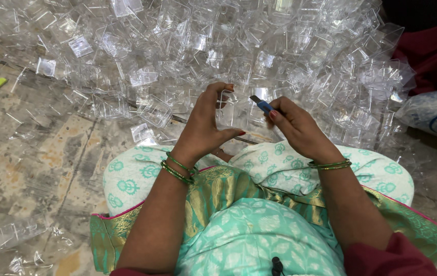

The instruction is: The person sits on the floor surrounded by a large pile of small clear plastic boxes and trims the edges of the boxes one at a time using a blue utility knife, holding each box in one hand while cutting with the other, then sets the trimmed box aside.

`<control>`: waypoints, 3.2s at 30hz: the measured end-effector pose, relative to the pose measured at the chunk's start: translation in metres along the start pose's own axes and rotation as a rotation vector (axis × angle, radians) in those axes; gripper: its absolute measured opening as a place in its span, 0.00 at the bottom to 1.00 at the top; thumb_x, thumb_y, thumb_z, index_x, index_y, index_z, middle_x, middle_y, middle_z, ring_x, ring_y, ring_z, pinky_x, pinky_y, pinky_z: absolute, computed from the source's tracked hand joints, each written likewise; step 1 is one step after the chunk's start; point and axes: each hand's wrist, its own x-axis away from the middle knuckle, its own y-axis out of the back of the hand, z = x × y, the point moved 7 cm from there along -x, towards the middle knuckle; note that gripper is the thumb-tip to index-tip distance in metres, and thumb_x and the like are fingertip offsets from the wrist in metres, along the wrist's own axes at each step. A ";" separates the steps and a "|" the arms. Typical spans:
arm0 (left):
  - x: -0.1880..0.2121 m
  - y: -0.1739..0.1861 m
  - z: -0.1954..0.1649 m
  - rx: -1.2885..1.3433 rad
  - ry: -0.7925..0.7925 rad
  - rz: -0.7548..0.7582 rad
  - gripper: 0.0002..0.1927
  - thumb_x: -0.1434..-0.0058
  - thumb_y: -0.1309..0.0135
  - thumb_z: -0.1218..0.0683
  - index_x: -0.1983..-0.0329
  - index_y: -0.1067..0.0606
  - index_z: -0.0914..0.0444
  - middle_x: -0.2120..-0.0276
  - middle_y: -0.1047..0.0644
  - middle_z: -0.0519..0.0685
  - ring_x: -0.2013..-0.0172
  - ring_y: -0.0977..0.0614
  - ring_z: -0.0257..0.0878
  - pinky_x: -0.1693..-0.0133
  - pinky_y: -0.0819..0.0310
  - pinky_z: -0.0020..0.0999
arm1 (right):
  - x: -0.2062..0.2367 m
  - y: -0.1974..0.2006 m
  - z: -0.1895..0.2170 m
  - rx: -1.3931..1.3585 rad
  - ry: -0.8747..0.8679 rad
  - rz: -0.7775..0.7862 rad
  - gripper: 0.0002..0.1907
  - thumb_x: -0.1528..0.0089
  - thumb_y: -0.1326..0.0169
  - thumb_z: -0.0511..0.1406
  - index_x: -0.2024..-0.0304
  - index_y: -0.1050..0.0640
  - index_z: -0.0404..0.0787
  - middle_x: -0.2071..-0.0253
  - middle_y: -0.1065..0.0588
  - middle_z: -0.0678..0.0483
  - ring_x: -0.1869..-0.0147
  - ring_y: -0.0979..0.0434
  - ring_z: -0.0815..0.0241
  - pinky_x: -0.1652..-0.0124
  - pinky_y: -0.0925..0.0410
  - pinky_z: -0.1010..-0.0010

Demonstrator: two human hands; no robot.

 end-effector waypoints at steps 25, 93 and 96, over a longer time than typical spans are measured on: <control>0.003 -0.014 0.001 -0.015 0.137 0.166 0.40 0.58 0.28 0.58 0.42 0.35 0.59 0.47 0.23 0.50 0.46 0.20 0.44 0.46 0.24 0.38 | -0.004 -0.011 0.006 0.578 -0.241 -0.083 0.46 0.63 0.30 0.63 0.59 0.28 0.38 0.75 0.27 0.50 0.72 0.24 0.51 0.68 0.32 0.60; -0.001 -0.043 0.051 0.081 0.095 -0.144 0.42 0.50 0.27 0.55 0.41 0.43 0.66 0.42 0.27 0.57 0.38 0.22 0.46 0.45 0.21 0.37 | 0.000 -0.028 -0.019 0.380 -0.285 -0.126 0.31 0.33 0.52 0.56 0.71 0.25 0.34 0.81 0.32 0.45 0.76 0.34 0.51 0.72 0.38 0.59; -0.002 -0.038 0.060 0.154 0.152 -0.076 0.47 0.54 0.25 0.55 0.36 0.41 0.66 0.41 0.27 0.55 0.41 0.22 0.43 0.46 0.22 0.36 | -0.001 -0.022 -0.018 0.359 -0.252 -0.138 0.28 0.33 0.51 0.55 0.69 0.25 0.36 0.80 0.32 0.48 0.76 0.35 0.56 0.72 0.38 0.61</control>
